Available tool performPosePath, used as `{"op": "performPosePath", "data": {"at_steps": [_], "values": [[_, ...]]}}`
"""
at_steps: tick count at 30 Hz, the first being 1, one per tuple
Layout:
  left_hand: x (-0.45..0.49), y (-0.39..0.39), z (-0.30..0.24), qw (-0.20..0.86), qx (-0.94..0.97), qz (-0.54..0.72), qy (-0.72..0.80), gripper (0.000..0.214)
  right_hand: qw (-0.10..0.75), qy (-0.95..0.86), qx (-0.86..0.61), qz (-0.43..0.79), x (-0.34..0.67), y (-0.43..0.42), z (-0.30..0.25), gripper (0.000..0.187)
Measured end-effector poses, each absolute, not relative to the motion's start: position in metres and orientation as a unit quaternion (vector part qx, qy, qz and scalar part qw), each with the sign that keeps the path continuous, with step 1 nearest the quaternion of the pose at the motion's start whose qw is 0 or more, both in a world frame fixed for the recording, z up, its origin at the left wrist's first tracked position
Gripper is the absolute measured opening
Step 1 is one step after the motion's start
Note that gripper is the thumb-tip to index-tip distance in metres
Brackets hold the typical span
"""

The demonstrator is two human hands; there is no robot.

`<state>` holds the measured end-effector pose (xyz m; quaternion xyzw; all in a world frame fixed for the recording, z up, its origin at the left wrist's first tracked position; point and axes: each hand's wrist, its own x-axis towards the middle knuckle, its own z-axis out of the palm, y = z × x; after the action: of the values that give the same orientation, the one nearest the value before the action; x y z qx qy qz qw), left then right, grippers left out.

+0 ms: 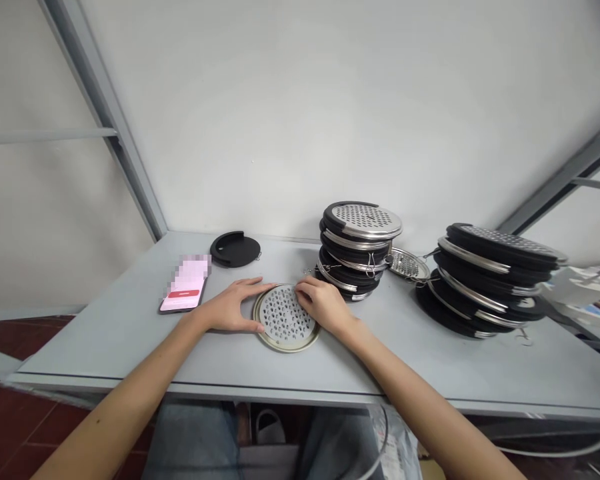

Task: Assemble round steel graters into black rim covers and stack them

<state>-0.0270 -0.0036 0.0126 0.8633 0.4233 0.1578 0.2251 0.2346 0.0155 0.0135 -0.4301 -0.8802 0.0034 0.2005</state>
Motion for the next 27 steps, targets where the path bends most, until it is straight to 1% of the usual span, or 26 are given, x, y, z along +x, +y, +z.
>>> {"op": "performPosePath", "data": {"at_steps": [4,13,17,23,27], "values": [[-0.027,-0.002,0.013,0.224,0.875,0.154,0.399,0.084,0.215,-0.88,-0.422,0.032,0.235,0.017,0.013,0.015],[-0.028,0.002,0.008,0.212,0.879,0.15,0.399,0.081,0.178,-0.895,-0.397,0.096,0.237,0.029,0.019,0.014],[-0.028,0.003,0.008,0.209,0.882,0.147,0.396,0.08,0.177,-0.894,-0.392,0.123,0.241,0.032,0.018,0.013],[-0.028,0.002,0.008,0.199,0.884,0.154,0.395,0.077,0.187,-0.896,-0.395,0.084,0.245,0.022,0.017,0.016],[-0.027,0.002,0.008,0.194,0.884,0.153,0.397,0.077,0.19,-0.888,-0.41,0.083,0.249,0.018,0.015,0.016]]}}
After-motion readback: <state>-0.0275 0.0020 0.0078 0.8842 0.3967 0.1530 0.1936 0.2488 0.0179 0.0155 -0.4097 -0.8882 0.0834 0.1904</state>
